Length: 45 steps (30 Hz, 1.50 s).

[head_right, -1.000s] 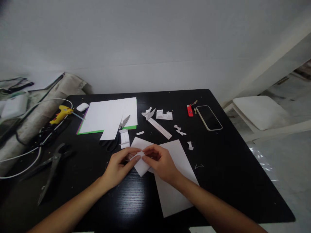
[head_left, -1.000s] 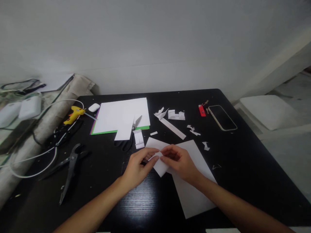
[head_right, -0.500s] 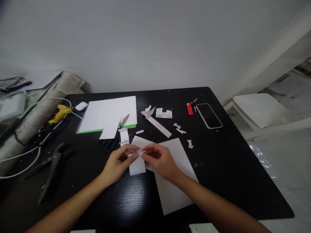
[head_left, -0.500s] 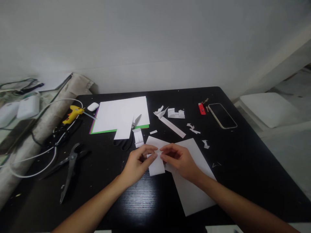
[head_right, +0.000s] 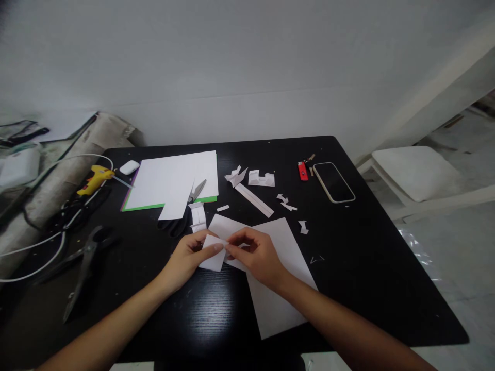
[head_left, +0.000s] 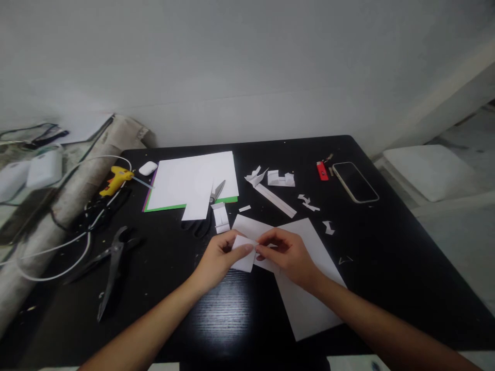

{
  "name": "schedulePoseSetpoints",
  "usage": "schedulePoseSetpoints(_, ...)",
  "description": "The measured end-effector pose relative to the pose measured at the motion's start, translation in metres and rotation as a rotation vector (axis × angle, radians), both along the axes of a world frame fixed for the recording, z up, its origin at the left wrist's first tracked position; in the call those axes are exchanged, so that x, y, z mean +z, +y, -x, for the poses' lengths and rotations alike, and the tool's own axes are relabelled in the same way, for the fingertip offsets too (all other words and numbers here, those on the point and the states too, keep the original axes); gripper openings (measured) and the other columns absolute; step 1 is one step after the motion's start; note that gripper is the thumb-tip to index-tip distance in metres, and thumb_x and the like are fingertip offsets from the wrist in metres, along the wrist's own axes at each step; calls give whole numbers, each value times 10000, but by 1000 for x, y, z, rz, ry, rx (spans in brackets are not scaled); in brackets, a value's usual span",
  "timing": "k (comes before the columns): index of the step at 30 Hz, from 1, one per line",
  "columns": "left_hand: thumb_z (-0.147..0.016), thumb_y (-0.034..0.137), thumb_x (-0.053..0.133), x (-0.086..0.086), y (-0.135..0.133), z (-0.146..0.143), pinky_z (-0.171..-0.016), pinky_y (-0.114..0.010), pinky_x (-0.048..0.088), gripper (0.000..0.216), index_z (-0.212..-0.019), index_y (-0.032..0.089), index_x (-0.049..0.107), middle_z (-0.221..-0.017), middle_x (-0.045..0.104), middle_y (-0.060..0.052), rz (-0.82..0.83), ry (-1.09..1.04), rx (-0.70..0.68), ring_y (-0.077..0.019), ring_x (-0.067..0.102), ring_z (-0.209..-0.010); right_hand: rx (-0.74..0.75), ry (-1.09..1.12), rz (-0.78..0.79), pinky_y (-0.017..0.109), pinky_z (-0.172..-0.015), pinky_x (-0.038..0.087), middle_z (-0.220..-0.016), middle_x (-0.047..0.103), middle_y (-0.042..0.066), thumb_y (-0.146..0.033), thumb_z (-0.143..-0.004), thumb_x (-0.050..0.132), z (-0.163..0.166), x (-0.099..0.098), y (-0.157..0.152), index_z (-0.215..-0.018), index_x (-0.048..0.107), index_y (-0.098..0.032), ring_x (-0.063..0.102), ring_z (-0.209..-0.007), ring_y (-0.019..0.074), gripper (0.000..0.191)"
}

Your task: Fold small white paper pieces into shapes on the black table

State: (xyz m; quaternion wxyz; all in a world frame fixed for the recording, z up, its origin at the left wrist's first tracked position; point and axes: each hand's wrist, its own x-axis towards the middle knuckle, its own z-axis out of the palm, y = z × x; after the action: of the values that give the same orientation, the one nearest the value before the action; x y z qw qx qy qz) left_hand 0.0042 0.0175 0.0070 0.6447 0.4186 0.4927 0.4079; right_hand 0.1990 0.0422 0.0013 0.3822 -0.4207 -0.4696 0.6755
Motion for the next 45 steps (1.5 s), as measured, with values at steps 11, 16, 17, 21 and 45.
schedulePoseSetpoints(11, -831, 415, 815, 4, -2, 3, -647, -249, 487, 269, -826, 151, 764, -769, 749, -37, -16, 101, -26, -156, 650, -683, 37, -12, -38, 348, -732, 641, -756, 741, 23, -401, -757, 885, 1, 3, -3, -814, 762, -193, 735, -706, 183, 248)
schedulePoseSetpoints(16, -819, 390, 824, 3, -1, 7, -562, -212, 441, 256, -793, 144, 759, -682, 699, -4, 67, 34, -55, -112, 586, -579, 71, -31, -54, 335, -715, 621, -765, 751, 23, -363, -745, 894, -2, 3, -2, -828, 784, -200, 726, -702, 179, 214)
schedulePoseSetpoints(17, -812, 383, 831, 3, 0, 8, -550, -207, 433, 252, -789, 143, 757, -670, 691, 0, 83, 22, -63, -108, 579, -569, 76, -43, -72, 337, -719, 616, -764, 753, 23, -364, -743, 897, -2, 4, -1, -823, 791, -204, 724, -711, 182, 208)
schedulePoseSetpoints(21, -778, 351, 860, -1, 1, 13, -530, -193, 415, 236, -788, 138, 760, -650, 680, 2, 132, -24, -99, -100, 574, -555, 80, -62, -156, 339, -748, 602, -795, 770, 24, -370, -726, 917, -5, 4, 1, -802, 815, -234, 728, -773, 198, 186)
schedulePoseSetpoints(45, -734, 320, 891, -4, 2, 12, -537, -192, 405, 214, -767, 126, 807, -642, 709, -23, 196, -62, -123, -91, 575, -542, 56, -24, -405, 252, -692, 592, -803, 807, 15, -234, -765, 911, -6, -6, -2, -849, 848, -266, 759, -744, 165, 110)
